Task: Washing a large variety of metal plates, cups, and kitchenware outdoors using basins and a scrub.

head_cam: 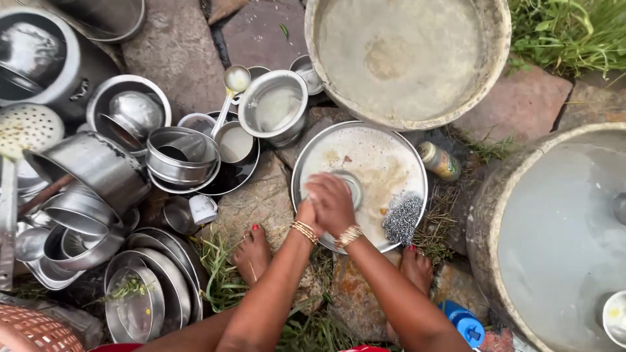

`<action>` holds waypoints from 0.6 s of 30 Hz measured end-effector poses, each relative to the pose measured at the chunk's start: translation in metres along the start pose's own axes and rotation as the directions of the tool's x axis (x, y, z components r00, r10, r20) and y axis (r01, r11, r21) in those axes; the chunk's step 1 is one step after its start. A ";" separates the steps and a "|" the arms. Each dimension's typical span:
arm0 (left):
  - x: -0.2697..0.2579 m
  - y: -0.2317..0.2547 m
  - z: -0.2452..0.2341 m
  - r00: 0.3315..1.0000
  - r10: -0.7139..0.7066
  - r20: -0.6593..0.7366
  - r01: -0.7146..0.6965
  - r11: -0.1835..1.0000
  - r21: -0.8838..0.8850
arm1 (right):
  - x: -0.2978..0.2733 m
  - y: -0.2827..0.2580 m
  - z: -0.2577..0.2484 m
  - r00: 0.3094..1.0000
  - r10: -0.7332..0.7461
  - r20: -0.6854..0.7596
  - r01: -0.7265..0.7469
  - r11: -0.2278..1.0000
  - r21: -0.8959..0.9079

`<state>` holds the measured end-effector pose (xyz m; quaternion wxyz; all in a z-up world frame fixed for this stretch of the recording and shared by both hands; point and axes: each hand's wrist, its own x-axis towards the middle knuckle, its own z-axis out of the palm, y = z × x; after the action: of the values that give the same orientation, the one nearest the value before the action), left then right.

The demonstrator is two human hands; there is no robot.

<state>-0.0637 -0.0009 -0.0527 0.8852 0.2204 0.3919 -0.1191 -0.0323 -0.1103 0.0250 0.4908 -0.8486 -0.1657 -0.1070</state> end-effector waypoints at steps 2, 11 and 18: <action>-0.002 -0.006 0.001 0.996 -0.077 -0.044 0.076 0.997 -0.018 | 0.026 -0.010 0.002 0.970 -0.200 0.136 0.229 0.941 -0.248; -0.013 -0.011 0.005 0.998 -0.009 0.070 0.006 0.999 0.036 | -0.011 0.030 -0.012 0.852 0.514 0.097 -0.504 0.857 -0.107; -0.007 -0.031 -0.001 0.996 0.036 0.081 -0.048 0.988 0.150 | 0.022 0.017 -0.027 0.952 0.286 -0.108 -0.305 0.858 -0.414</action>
<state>-0.0812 -0.0272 -0.0576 0.8828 0.2905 0.3422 -0.1385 -0.0063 -0.1377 0.0324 0.3075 -0.9480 0.0043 -0.0824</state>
